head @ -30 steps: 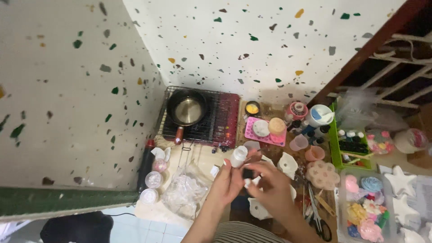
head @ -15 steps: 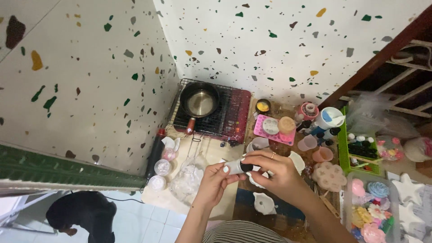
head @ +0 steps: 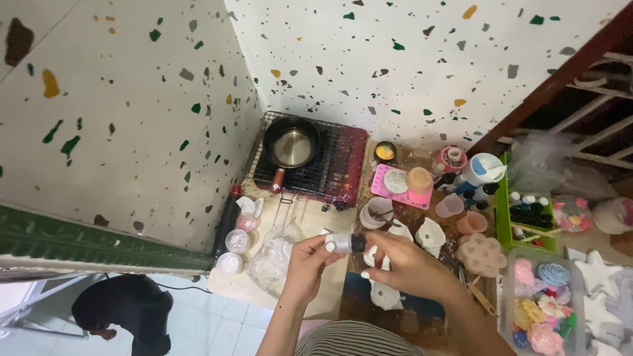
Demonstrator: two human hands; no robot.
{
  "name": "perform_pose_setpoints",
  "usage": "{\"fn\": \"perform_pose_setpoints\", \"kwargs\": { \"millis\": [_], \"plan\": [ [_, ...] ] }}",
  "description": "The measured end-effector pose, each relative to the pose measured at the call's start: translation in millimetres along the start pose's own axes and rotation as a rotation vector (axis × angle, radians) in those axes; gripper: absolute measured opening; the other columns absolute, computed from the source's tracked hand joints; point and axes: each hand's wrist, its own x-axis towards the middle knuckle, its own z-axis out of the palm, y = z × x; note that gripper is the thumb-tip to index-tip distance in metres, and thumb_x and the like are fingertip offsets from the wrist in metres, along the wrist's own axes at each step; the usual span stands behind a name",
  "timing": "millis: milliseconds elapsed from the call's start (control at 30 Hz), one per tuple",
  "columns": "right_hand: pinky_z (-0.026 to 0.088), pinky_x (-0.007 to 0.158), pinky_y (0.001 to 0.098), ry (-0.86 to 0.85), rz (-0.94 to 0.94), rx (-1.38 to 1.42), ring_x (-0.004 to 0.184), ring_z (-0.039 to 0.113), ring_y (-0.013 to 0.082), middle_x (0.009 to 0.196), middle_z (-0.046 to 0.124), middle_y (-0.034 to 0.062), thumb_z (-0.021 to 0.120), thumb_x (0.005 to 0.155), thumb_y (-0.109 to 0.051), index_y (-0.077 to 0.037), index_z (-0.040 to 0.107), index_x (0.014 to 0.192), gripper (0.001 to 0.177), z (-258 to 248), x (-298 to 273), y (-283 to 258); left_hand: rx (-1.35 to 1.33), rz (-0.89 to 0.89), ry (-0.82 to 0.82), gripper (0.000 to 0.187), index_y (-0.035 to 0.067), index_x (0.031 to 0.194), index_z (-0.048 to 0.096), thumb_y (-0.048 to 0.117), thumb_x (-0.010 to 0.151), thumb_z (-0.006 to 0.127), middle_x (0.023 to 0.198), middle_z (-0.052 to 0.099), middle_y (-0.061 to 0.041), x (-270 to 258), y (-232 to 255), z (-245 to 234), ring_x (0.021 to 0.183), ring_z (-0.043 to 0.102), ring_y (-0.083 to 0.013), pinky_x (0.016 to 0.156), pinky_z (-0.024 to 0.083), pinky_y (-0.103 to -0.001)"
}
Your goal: Making candles by pouring colored wax into molds and adding decorations.
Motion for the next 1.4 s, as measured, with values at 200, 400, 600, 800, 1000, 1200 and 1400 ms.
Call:
{"fn": "perform_pose_setpoints", "kwargs": {
  "millis": [200,400,600,800,1000,1200,1400],
  "plan": [
    [0.056,0.063,0.0248,0.205,-0.041,0.245,0.084,0.069,0.0099,0.101,0.072,0.0039,0.071,0.083,-0.005,-0.002,0.058,0.13,0.049,1.4,-10.8,18.6,0.089,0.004,-0.054,0.03,-0.005,0.118,0.072,0.006,0.09,0.07,0.107,0.075,-0.009,4.8,6.3,32.4,0.098,0.071,-0.016,0.091,0.058,-0.031],
    [0.042,0.046,0.0257,0.367,0.313,0.533,0.052,0.056,0.0112,0.066,0.063,0.0054,0.067,0.098,-0.017,0.001,0.069,0.096,0.018,-7.3,-36.4,109.8,0.701,0.196,-0.17,0.045,0.004,0.127,0.072,0.003,0.082,0.079,0.11,0.076,-0.008,7.4,7.6,90.2,0.095,0.071,-0.0168,0.081,0.057,-0.029],
    [0.045,0.047,0.0248,0.598,0.417,0.564,0.056,0.059,0.009,0.072,0.066,0.002,0.064,0.096,-0.023,-0.002,0.068,0.099,0.022,-82.7,-90.2,181.9,0.651,0.038,-0.264,0.074,0.009,0.144,0.053,0.007,0.076,0.081,0.121,0.074,-0.012,47.4,-64.9,125.3,0.102,0.069,-0.0202,0.08,0.056,-0.03],
    [0.05,0.061,0.0301,1.366,0.448,0.329,0.072,0.062,0.0147,0.092,0.07,0.0062,0.069,0.094,-0.019,0.0,0.069,0.115,0.028,-194.7,-155.7,405.5,-0.068,-0.315,-0.356,0.072,0.0,0.148,0.046,0.047,0.094,0.054,0.136,0.066,-0.02,74.0,-91.9,148.9,0.122,0.066,-0.0307,0.099,0.054,-0.042],
    [0.054,0.081,0.0404,1.348,0.667,-0.12,0.09,0.07,0.0274,0.099,0.076,0.0145,0.078,0.088,-0.02,0.0,0.074,0.111,0.031,-236.4,-153.3,580.7,-0.358,-0.48,-0.309,0.085,-0.003,0.145,0.048,0.067,0.097,0.035,0.137,0.062,-0.024,105.2,-110.7,148.2,0.122,0.064,-0.0357,0.104,0.05,-0.049],
    [0.056,0.083,0.0421,1.205,0.617,-0.241,0.089,0.073,0.0325,0.097,0.076,0.0175,0.079,0.083,-0.022,-0.003,0.075,0.11,0.034,-262.0,-113.6,619.2,0.498,-0.361,0.368,0.062,0.005,0.142,0.06,0.042,0.092,0.057,0.132,0.071,-0.019,140.7,-237.4,-49.3,0.11,0.07,-0.0331,0.093,0.054,-0.044],
    [0.055,0.087,0.0461,0.952,0.544,-0.551,0.098,0.069,0.0397,0.103,0.074,0.0216,0.081,0.077,-0.018,-0.006,0.077,0.109,0.035,-273.7,-88.8,603.9,1.586,0.102,0.7,0.084,0.006,0.142,0.061,0.026,0.064,0.086,0.12,0.062,-0.023,140.1,-279.5,-146.3,0.098,0.069,-0.0378,0.088,0.059,-0.048]
  ]
}}
